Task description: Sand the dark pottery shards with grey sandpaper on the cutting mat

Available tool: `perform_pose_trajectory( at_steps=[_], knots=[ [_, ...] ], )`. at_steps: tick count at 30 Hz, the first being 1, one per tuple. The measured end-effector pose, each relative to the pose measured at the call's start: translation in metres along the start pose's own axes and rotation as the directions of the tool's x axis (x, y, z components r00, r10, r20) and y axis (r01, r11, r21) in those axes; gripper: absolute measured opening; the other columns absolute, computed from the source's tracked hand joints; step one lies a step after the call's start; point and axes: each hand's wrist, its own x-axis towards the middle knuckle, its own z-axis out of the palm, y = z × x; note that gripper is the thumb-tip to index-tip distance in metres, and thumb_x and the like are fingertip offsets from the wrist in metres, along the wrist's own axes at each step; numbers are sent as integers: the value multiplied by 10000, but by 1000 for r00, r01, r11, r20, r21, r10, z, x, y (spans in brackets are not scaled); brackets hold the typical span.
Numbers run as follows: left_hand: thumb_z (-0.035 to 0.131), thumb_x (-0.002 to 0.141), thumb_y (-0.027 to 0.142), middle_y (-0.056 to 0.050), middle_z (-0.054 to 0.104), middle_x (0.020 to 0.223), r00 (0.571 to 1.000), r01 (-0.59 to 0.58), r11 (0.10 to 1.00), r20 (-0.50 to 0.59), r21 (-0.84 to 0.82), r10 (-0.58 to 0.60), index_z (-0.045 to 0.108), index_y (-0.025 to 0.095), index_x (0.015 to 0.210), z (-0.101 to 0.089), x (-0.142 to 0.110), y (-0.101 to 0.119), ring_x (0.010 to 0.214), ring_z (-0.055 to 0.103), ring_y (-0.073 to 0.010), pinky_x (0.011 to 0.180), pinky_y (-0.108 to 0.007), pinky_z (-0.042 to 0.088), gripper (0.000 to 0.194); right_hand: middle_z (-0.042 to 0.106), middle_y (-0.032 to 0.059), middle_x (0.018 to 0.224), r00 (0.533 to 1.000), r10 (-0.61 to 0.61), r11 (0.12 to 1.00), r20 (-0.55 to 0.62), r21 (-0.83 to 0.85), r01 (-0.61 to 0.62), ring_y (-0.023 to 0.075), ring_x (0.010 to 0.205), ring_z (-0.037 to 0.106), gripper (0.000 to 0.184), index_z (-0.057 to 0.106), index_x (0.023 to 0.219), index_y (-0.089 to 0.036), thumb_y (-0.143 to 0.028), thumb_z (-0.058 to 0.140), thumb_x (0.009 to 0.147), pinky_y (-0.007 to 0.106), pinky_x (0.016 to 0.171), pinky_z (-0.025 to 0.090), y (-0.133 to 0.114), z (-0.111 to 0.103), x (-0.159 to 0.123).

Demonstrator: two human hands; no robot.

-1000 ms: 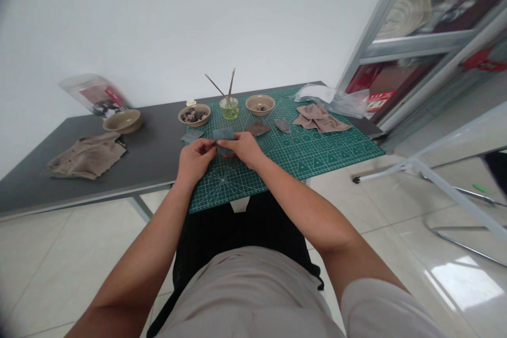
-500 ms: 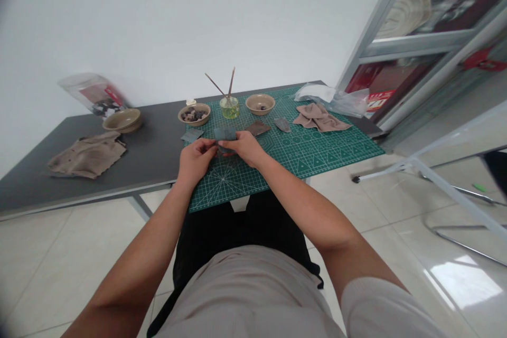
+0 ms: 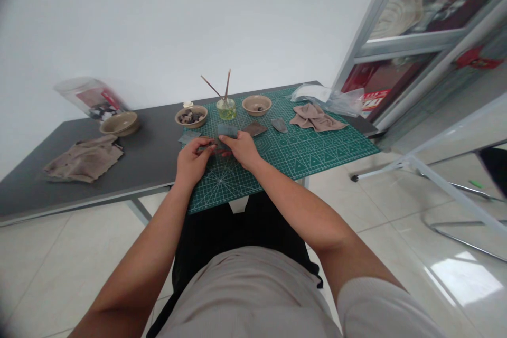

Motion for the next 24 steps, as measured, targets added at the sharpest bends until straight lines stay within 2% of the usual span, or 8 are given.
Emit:
perform_pose_trajectory(
  at_steps=[5, 8, 10, 12, 14, 16, 19, 24],
  knots=[
    [650, 805, 266, -2, 695, 810, 996, 86, 966, -13, -244, -92, 620, 208, 997, 0, 7, -8, 717, 673, -146, 729, -296, 570, 203, 747, 23, 832, 996, -6, 997, 85, 76, -1, 160, 727, 694, 375, 691, 895, -175, -398, 866, 649, 279, 612, 582, 0, -4, -1],
    [674, 784, 285, -5, 693, 835, 997, 69, 964, -6, -256, -73, 595, 207, 923, -1, 9, -10, 725, 665, -134, 728, -286, 569, 178, 752, 23, 861, 990, -10, 998, 142, 60, 1, 160, 751, 697, 402, 703, 913, -178, -399, 880, 628, 277, 631, 585, -1, -5, -3],
    [710, 733, 263, -10, 702, 857, 998, 65, 963, 23, -262, -62, 601, 203, 927, -1, 9, -10, 748, 667, -136, 743, -287, 567, 231, 754, 25, 878, 988, -11, 998, 153, 64, 1, 160, 754, 697, 413, 709, 926, -182, -394, 885, 619, 278, 631, 586, -2, -5, -4],
    [710, 707, 242, -8, 705, 837, 996, 91, 953, 52, -290, -79, 607, 198, 951, -2, 9, -10, 735, 668, -141, 736, -295, 566, 268, 753, 24, 875, 988, -7, 998, 154, 67, -4, 160, 748, 694, 421, 713, 926, -181, -389, 891, 607, 275, 620, 584, -2, -4, -4],
    [661, 745, 251, 1, 694, 767, 990, 137, 942, 77, -308, -119, 612, 195, 954, -2, 9, -10, 686, 665, -148, 708, -304, 563, 221, 749, 24, 864, 988, -4, 998, 157, 62, -6, 159, 740, 689, 424, 715, 917, -178, -388, 897, 597, 272, 607, 582, -3, -4, -4],
    [595, 799, 254, 10, 675, 700, 986, 155, 945, 99, -287, -132, 611, 200, 937, -3, 9, -7, 643, 656, -154, 682, -306, 551, 149, 742, 19, 834, 988, -7, 999, 154, 51, -1, 154, 721, 680, 421, 711, 896, -176, -394, 901, 590, 266, 592, 577, -3, -4, -4],
    [534, 834, 216, 25, 642, 641, 989, 105, 977, 127, -186, -82, 588, 214, 873, -3, 7, -1, 612, 623, -150, 657, -288, 517, 67, 722, 7, 762, 988, -14, 1000, 155, 25, 10, 151, 680, 669, 416, 694, 873, -172, -404, 899, 595, 268, 579, 572, -3, -4, -4],
    [500, 844, 171, 33, 602, 626, 990, 32, 999, 141, -20, -29, 539, 224, 789, -4, 3, 3, 610, 577, -146, 649, -270, 469, 86, 722, 20, 741, 986, 18, 1000, 164, -16, -16, 150, 670, 666, 381, 705, 820, -153, -398, 898, 603, 260, 576, 561, -3, -3, -3]
  ],
)
